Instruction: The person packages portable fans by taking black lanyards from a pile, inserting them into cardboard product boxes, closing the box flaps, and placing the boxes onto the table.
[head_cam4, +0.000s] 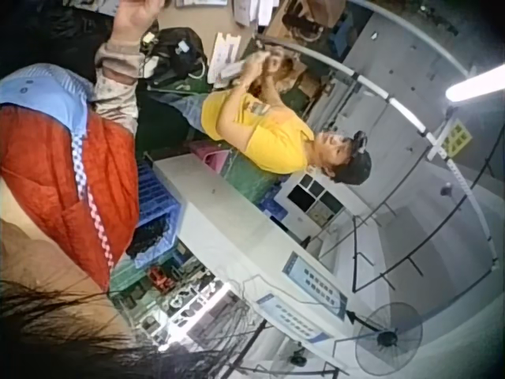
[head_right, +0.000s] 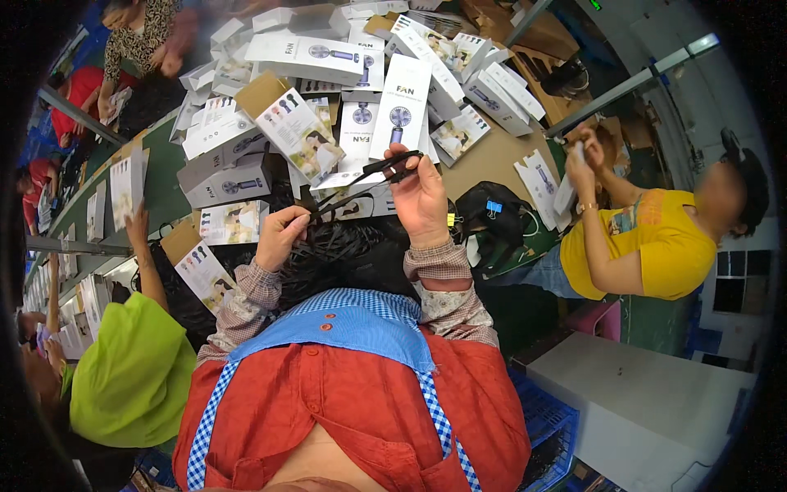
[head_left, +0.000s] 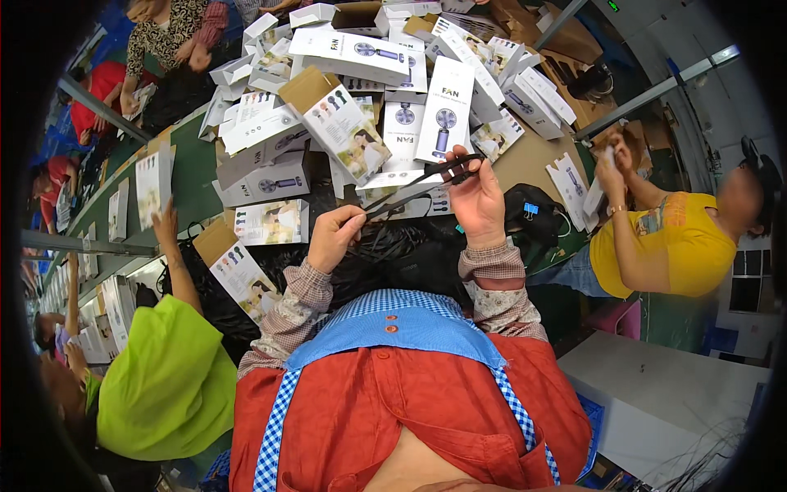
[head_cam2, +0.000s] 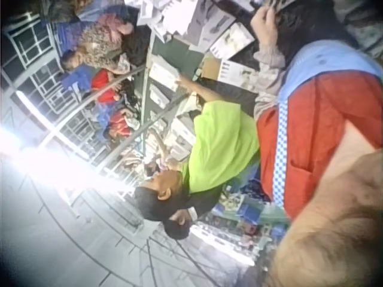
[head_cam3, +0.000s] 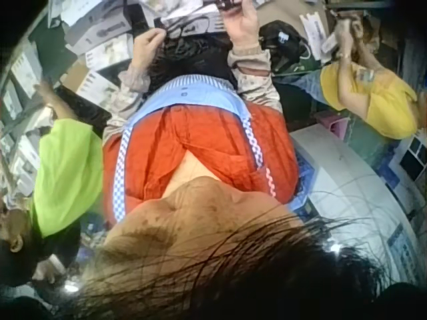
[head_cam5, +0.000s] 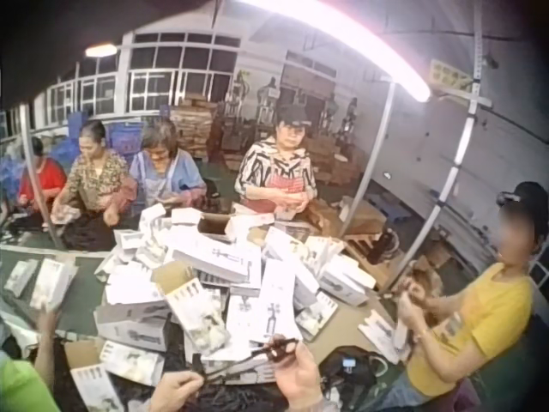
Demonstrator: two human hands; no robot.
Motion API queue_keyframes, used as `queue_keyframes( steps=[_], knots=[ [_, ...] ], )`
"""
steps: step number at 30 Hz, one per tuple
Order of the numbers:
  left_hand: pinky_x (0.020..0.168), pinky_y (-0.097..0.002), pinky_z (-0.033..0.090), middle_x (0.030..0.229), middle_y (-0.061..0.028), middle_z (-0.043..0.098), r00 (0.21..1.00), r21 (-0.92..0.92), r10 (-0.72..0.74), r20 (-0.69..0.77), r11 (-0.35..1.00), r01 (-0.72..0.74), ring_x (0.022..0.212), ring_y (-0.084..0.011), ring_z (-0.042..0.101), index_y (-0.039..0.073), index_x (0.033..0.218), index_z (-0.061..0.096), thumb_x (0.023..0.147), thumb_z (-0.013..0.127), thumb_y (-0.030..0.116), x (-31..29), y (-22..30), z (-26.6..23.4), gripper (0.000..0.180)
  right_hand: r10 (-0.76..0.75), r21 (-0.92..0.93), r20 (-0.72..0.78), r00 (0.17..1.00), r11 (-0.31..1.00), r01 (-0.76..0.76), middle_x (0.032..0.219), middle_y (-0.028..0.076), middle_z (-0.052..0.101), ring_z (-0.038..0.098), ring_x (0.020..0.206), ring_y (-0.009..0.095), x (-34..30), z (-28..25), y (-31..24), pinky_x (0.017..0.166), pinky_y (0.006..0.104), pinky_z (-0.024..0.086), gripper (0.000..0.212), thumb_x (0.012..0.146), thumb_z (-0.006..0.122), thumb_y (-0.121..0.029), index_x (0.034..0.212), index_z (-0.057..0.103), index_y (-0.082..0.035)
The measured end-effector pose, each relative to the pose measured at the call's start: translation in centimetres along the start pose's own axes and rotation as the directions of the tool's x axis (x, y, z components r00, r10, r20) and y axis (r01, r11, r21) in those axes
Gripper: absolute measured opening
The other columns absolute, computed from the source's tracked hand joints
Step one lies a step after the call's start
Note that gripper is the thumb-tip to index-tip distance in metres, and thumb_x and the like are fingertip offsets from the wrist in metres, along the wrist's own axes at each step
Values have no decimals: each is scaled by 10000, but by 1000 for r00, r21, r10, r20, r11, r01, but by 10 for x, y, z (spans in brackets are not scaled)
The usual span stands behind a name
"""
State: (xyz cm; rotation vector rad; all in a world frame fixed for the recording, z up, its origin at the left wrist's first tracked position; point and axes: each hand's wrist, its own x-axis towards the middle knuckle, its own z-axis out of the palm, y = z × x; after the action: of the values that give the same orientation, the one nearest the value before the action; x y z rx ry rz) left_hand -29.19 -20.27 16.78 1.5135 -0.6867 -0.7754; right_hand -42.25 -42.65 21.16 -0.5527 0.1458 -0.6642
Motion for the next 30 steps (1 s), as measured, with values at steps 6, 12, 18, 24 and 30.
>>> queue_keyframes(
  steps=[6,12,18,24,30],
  knots=[
    [588,-202,427,766,-30,613,999,-171,-51,-12,984,48,649,-67,527,-26,900,634,890,548,117,-10,0,-11,167,-11,-7,26,1000,1000,11,1166,166,550,516,1099,296,-1,-1,-5,1008,454,378,270,947,484,-256,833,567,-26],
    [723,-257,483,930,-80,621,987,-501,49,-154,857,-121,804,-137,588,-23,900,621,907,531,112,-23,-14,-34,162,-29,11,6,1000,1000,28,1180,162,547,513,1105,292,0,-4,-14,978,438,398,261,947,484,-256,840,569,-34],
    [787,-353,470,1009,-90,579,949,-709,136,-284,636,-304,866,-185,560,11,797,542,918,532,171,-32,-14,-84,201,-35,-52,8,999,998,36,1200,139,549,531,1084,267,-1,-4,-22,942,423,405,244,954,471,-249,861,577,-51],
    [761,-316,454,924,-99,581,979,-586,44,-199,795,-155,809,-180,554,12,760,527,895,531,163,-46,-23,-126,202,-214,-894,142,967,391,218,892,33,618,504,813,74,-4,39,-45,748,204,396,278,942,513,-189,972,642,55],
    [714,-285,451,915,-88,610,930,474,-85,-358,842,259,766,-167,561,-13,906,596,840,559,125,-43,-34,-138,158,-189,-893,283,940,306,330,944,62,629,546,823,99,2,73,-69,757,219,422,281,945,505,-180,873,620,66]
  ],
)
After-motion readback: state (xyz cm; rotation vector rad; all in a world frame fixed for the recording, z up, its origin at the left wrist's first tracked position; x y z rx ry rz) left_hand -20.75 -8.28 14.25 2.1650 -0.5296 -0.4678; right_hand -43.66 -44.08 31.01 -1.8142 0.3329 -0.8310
